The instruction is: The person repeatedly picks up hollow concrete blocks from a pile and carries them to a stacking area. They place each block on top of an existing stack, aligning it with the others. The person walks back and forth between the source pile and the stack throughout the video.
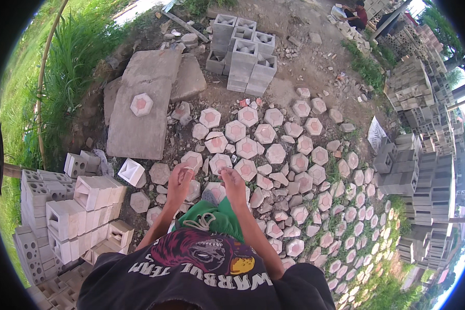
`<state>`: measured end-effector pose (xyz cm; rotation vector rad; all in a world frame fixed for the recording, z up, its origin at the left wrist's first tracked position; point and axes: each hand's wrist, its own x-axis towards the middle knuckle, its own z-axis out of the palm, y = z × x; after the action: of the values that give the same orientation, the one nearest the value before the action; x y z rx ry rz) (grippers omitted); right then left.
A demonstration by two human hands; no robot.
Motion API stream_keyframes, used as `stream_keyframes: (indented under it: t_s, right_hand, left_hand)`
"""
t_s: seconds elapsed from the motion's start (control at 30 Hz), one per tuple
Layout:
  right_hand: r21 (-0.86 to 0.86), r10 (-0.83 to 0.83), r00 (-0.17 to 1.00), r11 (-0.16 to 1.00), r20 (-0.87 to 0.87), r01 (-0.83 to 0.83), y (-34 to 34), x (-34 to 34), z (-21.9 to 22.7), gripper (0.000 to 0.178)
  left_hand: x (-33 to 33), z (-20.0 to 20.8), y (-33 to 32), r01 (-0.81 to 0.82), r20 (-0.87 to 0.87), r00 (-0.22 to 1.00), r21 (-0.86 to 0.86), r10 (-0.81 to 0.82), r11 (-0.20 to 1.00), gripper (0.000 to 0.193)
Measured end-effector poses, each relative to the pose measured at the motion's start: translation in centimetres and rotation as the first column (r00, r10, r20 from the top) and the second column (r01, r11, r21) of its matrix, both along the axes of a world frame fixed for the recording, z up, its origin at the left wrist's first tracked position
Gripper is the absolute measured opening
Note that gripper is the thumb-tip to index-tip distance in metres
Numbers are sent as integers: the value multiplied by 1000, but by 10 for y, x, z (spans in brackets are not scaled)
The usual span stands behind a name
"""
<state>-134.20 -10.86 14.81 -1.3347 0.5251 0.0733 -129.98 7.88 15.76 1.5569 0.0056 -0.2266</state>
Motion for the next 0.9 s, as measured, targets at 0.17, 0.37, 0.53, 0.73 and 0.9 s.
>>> stream_keyframes:
  t_s: [0.17, 0.37, 0.53, 0.73, 0.9]
  right_hand:
    - [-5, 55, 998, 998, -30, -55, -23, 95, -11, 31]
    - [60, 131, 991, 990, -9, -130, -52, 245, -37, 31]
    - [73, 211, 977, 975, -12, -210, -86, 389, -29, 30]
    - [98, 273, 962, 957, 15, -274, -119, 502, -20, 34]
    - [135, 236, 970, 964, -50, -228, -134, 578, -42, 32]
  left_hand:
    - [88, -18, -22, -44, 13, 999, -21, 44, 999, 28]
    - [203, -37, -62, -106, -21, 994, -15, 106, 994, 28]
    - [324, -36, -93, -201, 36, 979, 62, 199, 978, 28]
    - [428, -16, -121, -248, -6, 969, 66, 248, 967, 29]
    - [507, -22, -125, -181, -53, 980, 145, 190, 973, 32]
